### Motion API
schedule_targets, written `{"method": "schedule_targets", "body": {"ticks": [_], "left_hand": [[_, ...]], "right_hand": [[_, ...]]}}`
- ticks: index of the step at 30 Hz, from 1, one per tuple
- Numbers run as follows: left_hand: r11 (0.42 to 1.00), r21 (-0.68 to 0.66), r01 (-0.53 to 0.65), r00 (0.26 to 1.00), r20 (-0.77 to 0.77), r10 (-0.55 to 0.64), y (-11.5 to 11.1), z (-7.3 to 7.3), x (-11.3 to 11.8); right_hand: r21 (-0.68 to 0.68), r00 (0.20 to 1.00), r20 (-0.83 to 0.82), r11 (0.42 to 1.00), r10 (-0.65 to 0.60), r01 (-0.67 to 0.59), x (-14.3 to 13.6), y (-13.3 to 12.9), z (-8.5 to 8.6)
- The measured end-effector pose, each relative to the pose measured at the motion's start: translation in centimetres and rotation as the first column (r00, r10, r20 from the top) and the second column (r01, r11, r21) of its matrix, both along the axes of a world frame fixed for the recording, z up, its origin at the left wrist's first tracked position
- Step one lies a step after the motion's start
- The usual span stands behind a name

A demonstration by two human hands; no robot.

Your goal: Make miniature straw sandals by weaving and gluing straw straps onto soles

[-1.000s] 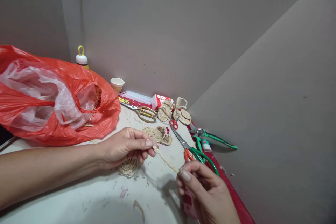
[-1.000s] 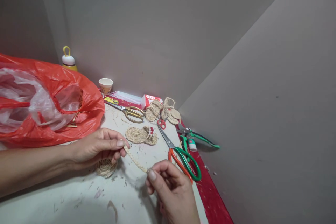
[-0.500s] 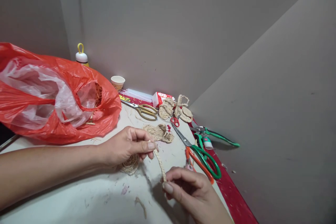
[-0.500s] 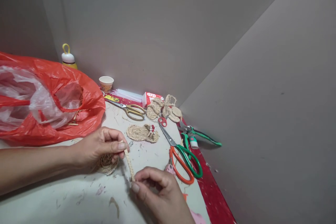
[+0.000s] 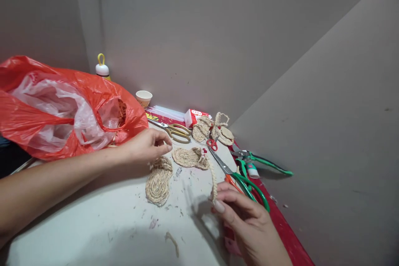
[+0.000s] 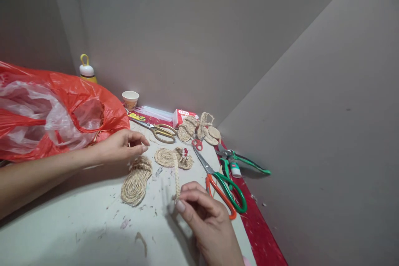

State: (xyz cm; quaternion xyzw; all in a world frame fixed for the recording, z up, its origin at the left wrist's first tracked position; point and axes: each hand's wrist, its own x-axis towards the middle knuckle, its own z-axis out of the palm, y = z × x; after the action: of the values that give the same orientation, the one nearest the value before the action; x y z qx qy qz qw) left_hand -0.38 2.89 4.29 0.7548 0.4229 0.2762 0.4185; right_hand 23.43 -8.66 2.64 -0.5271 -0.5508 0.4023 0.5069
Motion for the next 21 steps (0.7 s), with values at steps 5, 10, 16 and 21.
{"method": "schedule_targets", "body": {"ticks": [5,10,16,21], "left_hand": [[0.992,-0.042,0.117,0.882,-0.455,-0.123,1.4,0.5,-1.6],[0.993,-0.015,0.115,0.856,-0.507,-0.107,0.9,-1.0,-1.1],[0.99,-0.026,0.139,0.905,-0.402,-0.138,0.1,-1.8,-0.2],[0.988,-0.067,0.138,0.953,-0.262,-0.15,-0.8,-2.0,0.4]], "right_hand": [[-0.139,0.953,-0.208,0.971,-0.222,0.196,0.3,-0.2,-0.8],[-0.129,0.929,-0.27,0.965,-0.254,0.227,0.1,0.1,-0.7],[-0.109,0.923,-0.234,0.952,-0.306,0.288,0.4,0.3,-0.9],[-0.16,0.903,-0.255,0.936,-0.346,0.314,0.7,0.3,-1.5]]}}
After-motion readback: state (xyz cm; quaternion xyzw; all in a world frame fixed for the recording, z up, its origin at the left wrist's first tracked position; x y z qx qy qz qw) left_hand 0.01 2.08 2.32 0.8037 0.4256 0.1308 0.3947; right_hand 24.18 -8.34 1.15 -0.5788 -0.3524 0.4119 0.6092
